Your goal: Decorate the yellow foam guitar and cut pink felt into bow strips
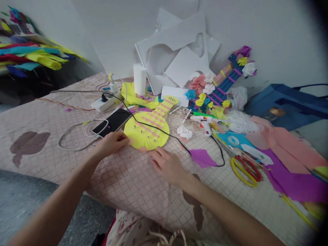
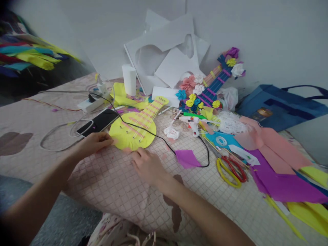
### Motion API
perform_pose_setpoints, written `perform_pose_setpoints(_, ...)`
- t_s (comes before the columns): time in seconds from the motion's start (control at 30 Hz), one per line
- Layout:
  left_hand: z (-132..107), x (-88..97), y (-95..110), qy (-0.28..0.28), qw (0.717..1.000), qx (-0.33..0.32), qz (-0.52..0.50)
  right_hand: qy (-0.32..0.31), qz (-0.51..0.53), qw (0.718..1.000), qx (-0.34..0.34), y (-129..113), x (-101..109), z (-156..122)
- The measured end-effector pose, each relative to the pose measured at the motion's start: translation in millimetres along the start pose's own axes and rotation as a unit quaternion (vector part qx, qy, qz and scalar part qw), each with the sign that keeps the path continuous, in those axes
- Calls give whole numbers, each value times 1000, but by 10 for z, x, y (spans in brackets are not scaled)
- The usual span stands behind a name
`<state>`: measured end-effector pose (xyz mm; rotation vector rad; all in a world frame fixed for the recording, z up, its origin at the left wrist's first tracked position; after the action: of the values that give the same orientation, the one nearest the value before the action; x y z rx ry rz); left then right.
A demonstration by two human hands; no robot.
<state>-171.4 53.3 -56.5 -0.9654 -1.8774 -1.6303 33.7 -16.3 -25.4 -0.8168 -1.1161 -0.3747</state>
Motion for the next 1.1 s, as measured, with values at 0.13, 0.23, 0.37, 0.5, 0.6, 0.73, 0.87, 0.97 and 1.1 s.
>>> perform_pose_setpoints(0.13,-10,-11,10,-11,1000,0,-5,22,65,997,-31,135,66,-311)
perform_pose_setpoints(0.23,-35,4,31,-1,1000,-1,-10,47,112,992,-42,211,166,-459)
perform_pose_setpoints(0.37,-66,5,36,-9,1000,8,-22,168,109,974,-108,596,572,-663)
perform_pose_setpoints(0.5,-79,-6,23,-24,998,30,-39,348,46,908,-226,1410,1134,-1043)
perform_pose_setpoints(0.6,-94,-8,51,-22,998,32,-46,355,-17,899,-255,1959,1330,-1135)
perform_pose_setpoints(0.73,-124,0,97,-11,998,32,-59,266,-31,933,-241,2375,1289,-861)
perform_pose_setpoints(0.87,-145,20,110,2,998,25,-64,199,7,946,-256,2538,1189,-557)
perform_pose_setpoints(0.97,-153,30,63,4,998,30,-59,198,26,945,-259,2562,1195,-494)
perform_pose_setpoints(1.1,-168,41,-42,9,997,24,-79,290,92,913,-270,2535,1348,-650)
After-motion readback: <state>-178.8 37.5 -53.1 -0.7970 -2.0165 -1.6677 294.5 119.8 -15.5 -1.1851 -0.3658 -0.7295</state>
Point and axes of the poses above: each hand's wrist, its own z-axis towards the middle knuckle, its own x-axis out of the back of the hand, y = z × x, the point moved 6 cm from there along z, towards the middle knuckle, and after that the axes turned 11 degrees about z, right-handed, at the moved point
